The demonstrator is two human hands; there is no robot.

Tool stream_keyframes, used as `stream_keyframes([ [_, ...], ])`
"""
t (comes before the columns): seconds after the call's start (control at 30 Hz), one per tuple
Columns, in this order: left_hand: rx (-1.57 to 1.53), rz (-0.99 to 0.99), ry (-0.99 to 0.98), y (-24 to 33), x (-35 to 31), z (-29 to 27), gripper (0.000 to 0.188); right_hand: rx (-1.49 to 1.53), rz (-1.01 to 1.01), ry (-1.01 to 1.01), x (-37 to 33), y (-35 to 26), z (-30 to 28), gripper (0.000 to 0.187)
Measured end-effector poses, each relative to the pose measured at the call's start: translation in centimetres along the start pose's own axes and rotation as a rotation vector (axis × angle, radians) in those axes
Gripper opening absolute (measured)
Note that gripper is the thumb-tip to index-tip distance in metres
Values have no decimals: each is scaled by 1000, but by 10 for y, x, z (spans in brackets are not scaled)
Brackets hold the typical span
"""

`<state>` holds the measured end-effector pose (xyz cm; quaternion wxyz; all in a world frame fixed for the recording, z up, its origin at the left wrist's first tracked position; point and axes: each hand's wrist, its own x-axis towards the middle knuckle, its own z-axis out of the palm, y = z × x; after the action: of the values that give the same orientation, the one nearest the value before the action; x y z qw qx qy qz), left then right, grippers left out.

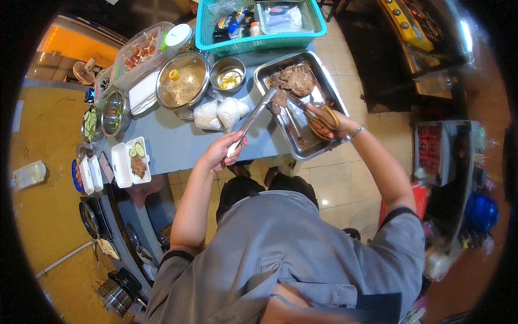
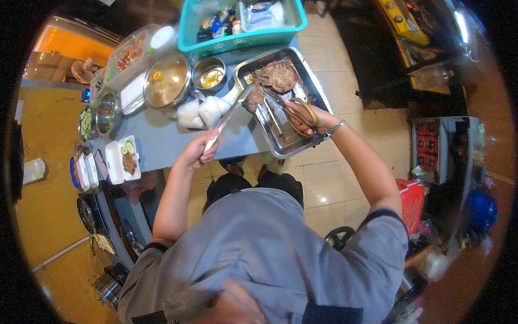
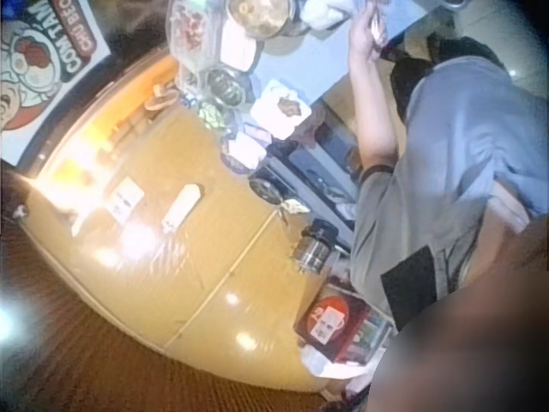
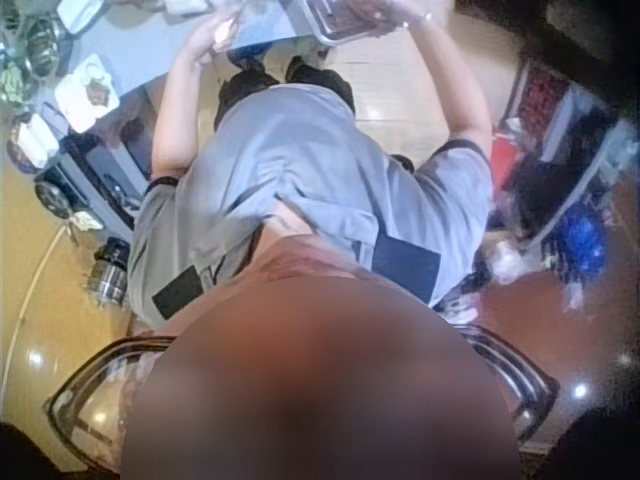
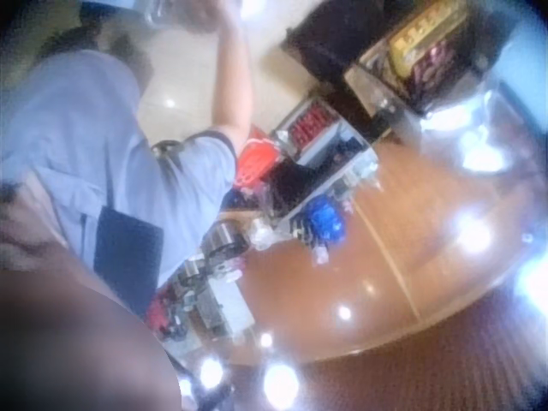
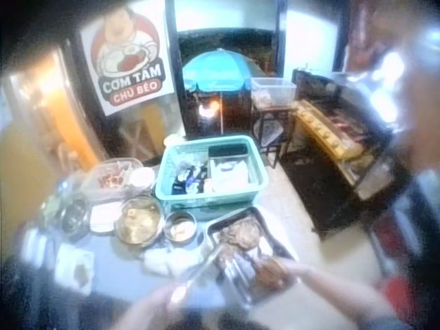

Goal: The person assembles takeout meals by placing sliced cucumbers, cooked meat, and rice into styrofoam containers. They use tongs and scissors to handle the food, then pack the containers into plastic bags. The person also retrieves a package of bread from a refrigerator and places it into a bag.

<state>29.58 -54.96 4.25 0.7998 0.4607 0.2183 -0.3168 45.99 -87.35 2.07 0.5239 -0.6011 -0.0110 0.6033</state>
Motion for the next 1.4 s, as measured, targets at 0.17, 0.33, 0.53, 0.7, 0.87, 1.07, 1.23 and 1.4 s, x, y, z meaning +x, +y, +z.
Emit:
stream_keyframes([
  [0.17,-17,135,9,1,-21,-1,31,342,104,-180,-20,5,38,91],
  [0.33,79,265,44,6,-27,17,33,82,-307,13,-67,29,100,84],
  [0.53,265,252,-45,11,-31,30,35,-69,-333,308,-93,42,109,56],
  [0.7,618,191,-147,48,-43,8,37,-1071,-414,746,-141,38,61,47],
  [0.87,1001,117,-246,83,-40,25,34,-1477,-554,810,-189,17,26,48],
  [1.07,909,212,-152,67,-29,26,34,-1372,-495,948,-190,22,27,53],
  [1.23,534,314,-68,15,-18,36,35,-153,-582,554,-103,110,76,70],
  [1.4,388,302,17,-29,-14,53,33,432,-606,331,-46,108,167,77],
])
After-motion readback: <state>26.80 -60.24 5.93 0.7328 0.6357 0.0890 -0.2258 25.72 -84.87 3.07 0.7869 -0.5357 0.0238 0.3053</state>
